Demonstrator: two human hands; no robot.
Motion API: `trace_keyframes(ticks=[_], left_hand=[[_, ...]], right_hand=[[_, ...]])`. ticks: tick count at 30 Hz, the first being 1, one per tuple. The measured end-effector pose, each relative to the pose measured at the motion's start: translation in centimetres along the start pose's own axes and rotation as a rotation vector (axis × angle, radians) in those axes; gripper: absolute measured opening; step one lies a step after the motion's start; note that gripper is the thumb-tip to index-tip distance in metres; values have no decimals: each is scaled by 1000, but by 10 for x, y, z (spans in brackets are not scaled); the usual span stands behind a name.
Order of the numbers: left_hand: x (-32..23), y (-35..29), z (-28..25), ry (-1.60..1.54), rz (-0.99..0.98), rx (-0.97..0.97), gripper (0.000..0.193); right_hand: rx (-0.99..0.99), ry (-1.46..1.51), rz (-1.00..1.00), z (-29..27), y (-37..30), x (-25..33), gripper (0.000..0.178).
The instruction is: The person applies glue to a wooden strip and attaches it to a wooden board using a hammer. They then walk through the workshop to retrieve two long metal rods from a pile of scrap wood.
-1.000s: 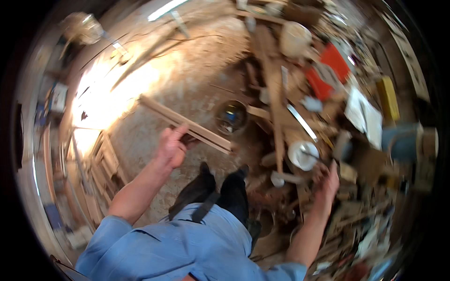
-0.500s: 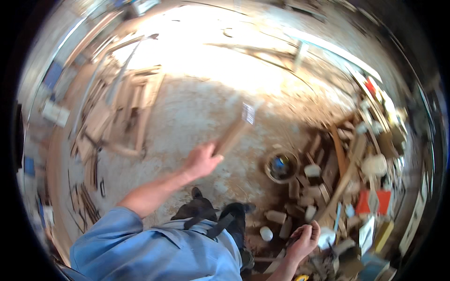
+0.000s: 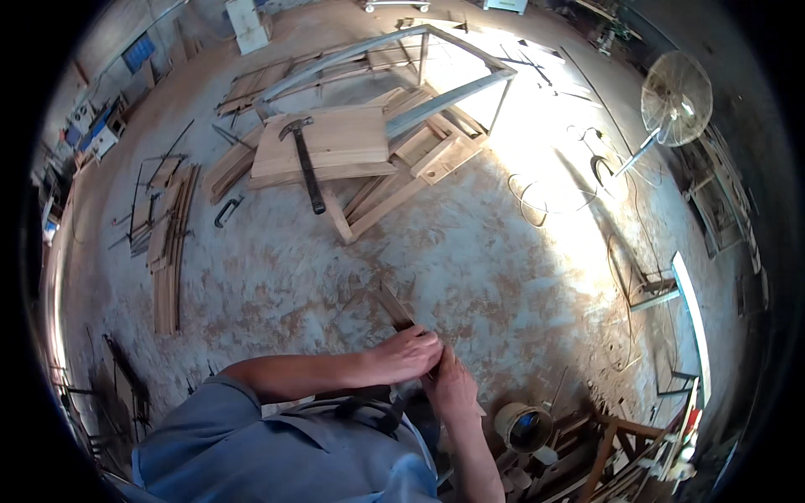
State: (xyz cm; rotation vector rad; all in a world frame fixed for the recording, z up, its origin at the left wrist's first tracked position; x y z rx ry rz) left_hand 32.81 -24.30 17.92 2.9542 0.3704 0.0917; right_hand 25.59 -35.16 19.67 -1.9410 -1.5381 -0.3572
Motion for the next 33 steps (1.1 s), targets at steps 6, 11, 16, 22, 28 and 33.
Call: trace_keyframes(ticks=[6,11,16,22,28,33], left_hand=[[118,-18,-11,-199,-305,-245,30],[248,-53,-19,-343,-856,-232,48],[420,-127,33,-264,-1322,-261,49],[577,-261,100,19,-1781,-198,56],[640,-290,126,-126,-1984,146,61],[664,-302,128,-172,-2127,110,67]], right_hand=[[-35,88,-202,5,120,24,50],[-45,425,-63,-8,239,10,41],[-121,567,30,-25,367,3,37],[62,903,143,-12,503,23,35],[225,1213,185,26,598,60,26],[260,1379,295,43,628,96,23]])
Point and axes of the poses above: each hand's wrist, its own y-axis towards the middle knuckle, its own z-axis out of the palm, x = y × z, the point moved 3 cm from there along y, towards the middle knuckle, and after that the axes turned 4 degrees about -z, right-handed, at the moved point
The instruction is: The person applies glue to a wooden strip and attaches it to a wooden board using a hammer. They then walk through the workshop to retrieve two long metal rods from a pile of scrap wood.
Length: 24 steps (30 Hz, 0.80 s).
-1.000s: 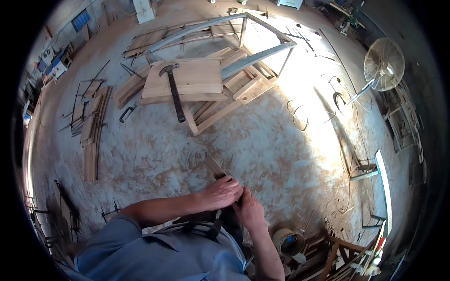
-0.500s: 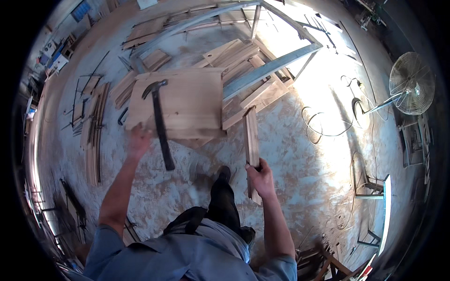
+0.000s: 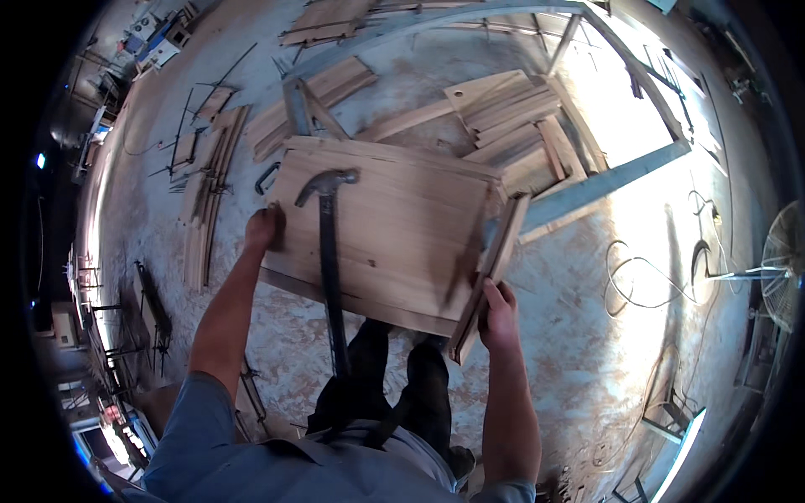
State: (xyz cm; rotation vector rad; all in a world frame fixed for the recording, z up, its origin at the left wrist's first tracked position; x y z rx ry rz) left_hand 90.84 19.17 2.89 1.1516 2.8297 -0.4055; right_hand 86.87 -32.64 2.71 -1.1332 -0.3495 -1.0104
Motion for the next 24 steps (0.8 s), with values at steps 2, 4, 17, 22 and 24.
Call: trace_keyframes(ticks=[2,4,17,22,24], left_hand=[[7,12,10,-56,-34,26,70],[39,39,23,-22,-31,33,72],[0,16,20,-481,63,105,59],[-14,30,22,-443,171,205,61],[-18,31,29,-430,199,170,61]], right_hand=[[-27,-26,-46,0,10,-8,23],[-58,-97,-8,9,11,-11,24],[-329,-136,-78,19,-72,-40,32],[-375,-70,-76,14,-92,-57,34],[-362,-46,-92,10,-96,-57,36]])
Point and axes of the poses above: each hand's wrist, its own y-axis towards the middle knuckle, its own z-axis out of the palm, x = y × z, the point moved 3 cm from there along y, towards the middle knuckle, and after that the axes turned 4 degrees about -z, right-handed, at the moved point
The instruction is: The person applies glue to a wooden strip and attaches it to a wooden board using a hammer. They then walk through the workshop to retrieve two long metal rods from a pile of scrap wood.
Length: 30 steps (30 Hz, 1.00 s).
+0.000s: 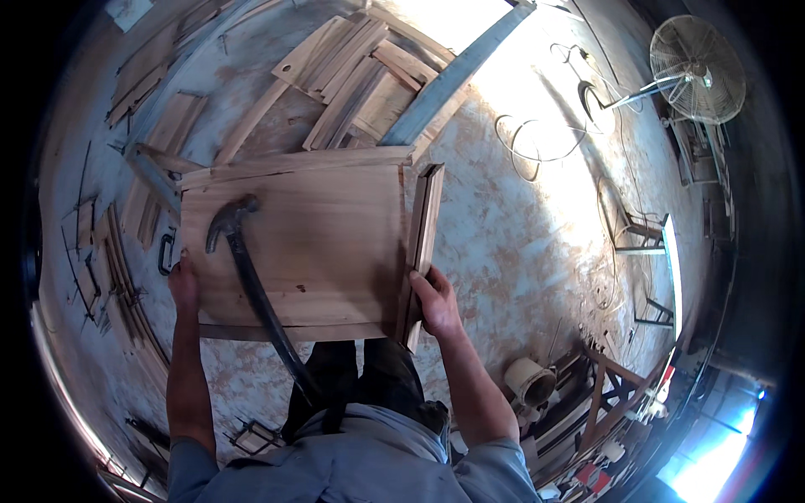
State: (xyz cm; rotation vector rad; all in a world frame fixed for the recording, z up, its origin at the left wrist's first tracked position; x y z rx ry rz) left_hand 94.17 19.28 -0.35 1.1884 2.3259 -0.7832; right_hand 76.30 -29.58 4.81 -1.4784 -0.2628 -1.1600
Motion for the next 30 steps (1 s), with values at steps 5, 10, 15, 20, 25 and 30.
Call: trace_keyframes(ticks=[5,10,15,20,25,30], left_hand=[[18,12,8,31,-6,-24,57],[48,1,9,524,359,-83,43],[16,-31,-11,201,-30,-135,51],[36,-40,-5,126,-11,-124,49],[48,-35,-5,66,150,-64,47],[42,-34,-6,-27,-103,-10,58]], right_hand=[[35,38,10,-7,3,0,34],[-36,-83,24,-18,13,-13,25],[18,60,-36,-15,3,-15,28],[0,7,-76,-12,6,-5,30],[9,-72,-23,-31,18,1,28],[-48,-416,-94,-52,36,25,32]])
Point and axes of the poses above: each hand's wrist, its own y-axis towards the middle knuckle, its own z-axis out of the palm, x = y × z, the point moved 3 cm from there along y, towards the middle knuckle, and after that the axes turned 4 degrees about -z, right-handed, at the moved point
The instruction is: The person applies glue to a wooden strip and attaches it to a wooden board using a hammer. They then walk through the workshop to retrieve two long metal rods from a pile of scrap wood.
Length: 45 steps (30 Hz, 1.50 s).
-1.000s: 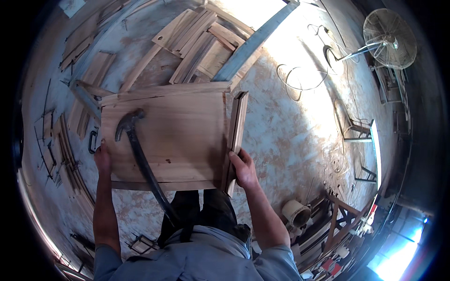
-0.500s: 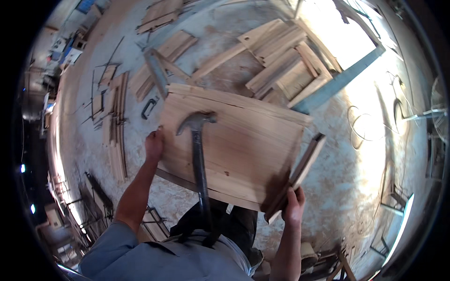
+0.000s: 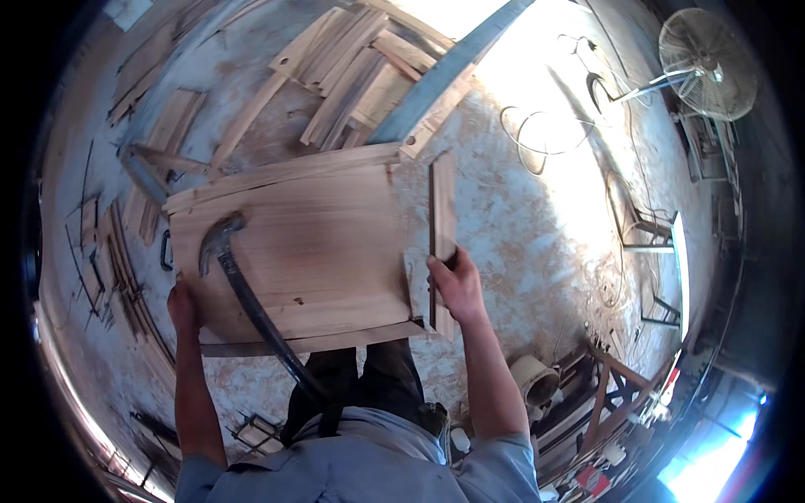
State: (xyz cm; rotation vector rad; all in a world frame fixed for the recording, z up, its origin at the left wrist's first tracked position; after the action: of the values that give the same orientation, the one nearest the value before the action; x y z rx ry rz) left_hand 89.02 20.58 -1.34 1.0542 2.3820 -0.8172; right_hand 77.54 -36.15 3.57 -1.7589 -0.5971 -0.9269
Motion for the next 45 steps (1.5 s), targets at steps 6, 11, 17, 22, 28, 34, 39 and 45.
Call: trace_keyframes(ticks=[6,11,17,22,28,34,39,45], left_hand=[[-5,5,-6,2,-50,47,59],[-21,-10,-5,-40,-60,-4,55],[-20,-10,-7,-38,-67,57,54],[-22,-13,-3,-21,-17,-18,54],[-21,-11,-7,115,-17,16,59],[-15,-11,-2,256,145,-172,62],[-22,-13,-4,372,96,-128,64],[0,6,-4,322,133,-98,63]], right_hand=[[-81,28,-128,24,15,-2,45],[-17,-33,-85,31,19,11,48],[-60,-40,-60,33,21,3,43],[-70,9,-163,33,24,-3,47],[-16,-32,-92,37,15,9,43],[-23,-155,-112,36,23,12,42],[106,67,-2,34,27,2,42],[78,156,3,36,34,-19,40]])
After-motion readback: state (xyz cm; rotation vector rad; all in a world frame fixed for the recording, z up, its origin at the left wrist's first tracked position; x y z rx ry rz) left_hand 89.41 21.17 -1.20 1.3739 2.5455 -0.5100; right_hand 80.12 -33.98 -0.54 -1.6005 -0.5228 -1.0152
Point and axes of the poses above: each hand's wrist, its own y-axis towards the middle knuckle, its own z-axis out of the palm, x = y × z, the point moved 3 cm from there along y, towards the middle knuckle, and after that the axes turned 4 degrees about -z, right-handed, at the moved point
